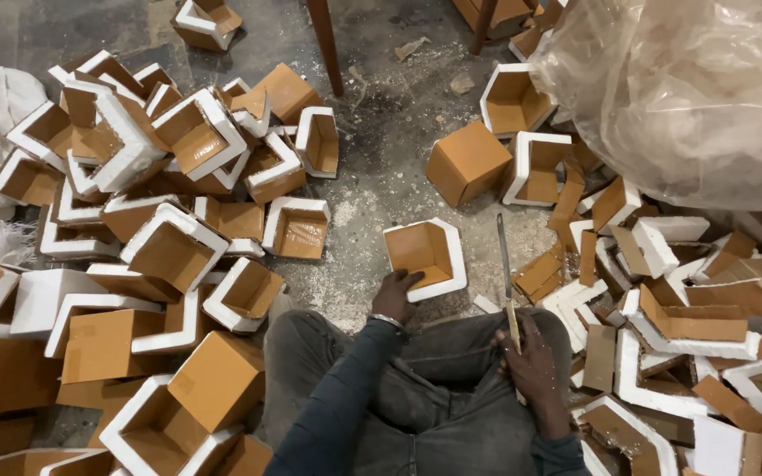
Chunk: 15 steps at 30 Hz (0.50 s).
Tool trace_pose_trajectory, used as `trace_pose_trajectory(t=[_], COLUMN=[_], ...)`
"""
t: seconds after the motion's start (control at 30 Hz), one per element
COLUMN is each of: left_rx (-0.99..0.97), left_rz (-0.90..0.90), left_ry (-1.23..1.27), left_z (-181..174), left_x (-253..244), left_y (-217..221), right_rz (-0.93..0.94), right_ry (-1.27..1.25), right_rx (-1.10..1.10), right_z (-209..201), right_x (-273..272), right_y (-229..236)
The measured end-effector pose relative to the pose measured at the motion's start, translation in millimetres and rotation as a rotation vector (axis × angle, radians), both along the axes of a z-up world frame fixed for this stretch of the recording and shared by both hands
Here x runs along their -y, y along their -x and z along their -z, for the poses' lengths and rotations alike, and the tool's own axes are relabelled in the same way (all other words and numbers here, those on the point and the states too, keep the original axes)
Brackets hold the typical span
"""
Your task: The person sits on a concrete floor surrounded by piles of foam corner protectors with cardboard faces. They pick up one piece at a time, hold it steady, and cut through it with a small hand saw, then set the cut piece aside and reach for the next one.
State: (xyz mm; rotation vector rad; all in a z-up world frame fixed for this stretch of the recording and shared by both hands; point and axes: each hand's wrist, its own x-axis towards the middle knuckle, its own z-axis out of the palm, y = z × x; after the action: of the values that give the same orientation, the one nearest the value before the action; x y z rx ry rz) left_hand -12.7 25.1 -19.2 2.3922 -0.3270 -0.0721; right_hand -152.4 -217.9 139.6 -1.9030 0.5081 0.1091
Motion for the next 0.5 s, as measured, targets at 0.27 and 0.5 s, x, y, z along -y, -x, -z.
trace_pose_trajectory(t=[0.27, 0.5], left_rx=[0.097, 0.227], left_rz=[0.051, -0.044], left_ry=[-0.056, 0.02], left_z=[27, -93], left_x=[-97, -68], left_y=[-75, -37], right_rz=[-0.035, -0.022], right_ry=[0.064, 0.088], right_rx=[0.024, 0.024], right_z=[6, 4], right_x=[3, -1], right_y=[-1, -3])
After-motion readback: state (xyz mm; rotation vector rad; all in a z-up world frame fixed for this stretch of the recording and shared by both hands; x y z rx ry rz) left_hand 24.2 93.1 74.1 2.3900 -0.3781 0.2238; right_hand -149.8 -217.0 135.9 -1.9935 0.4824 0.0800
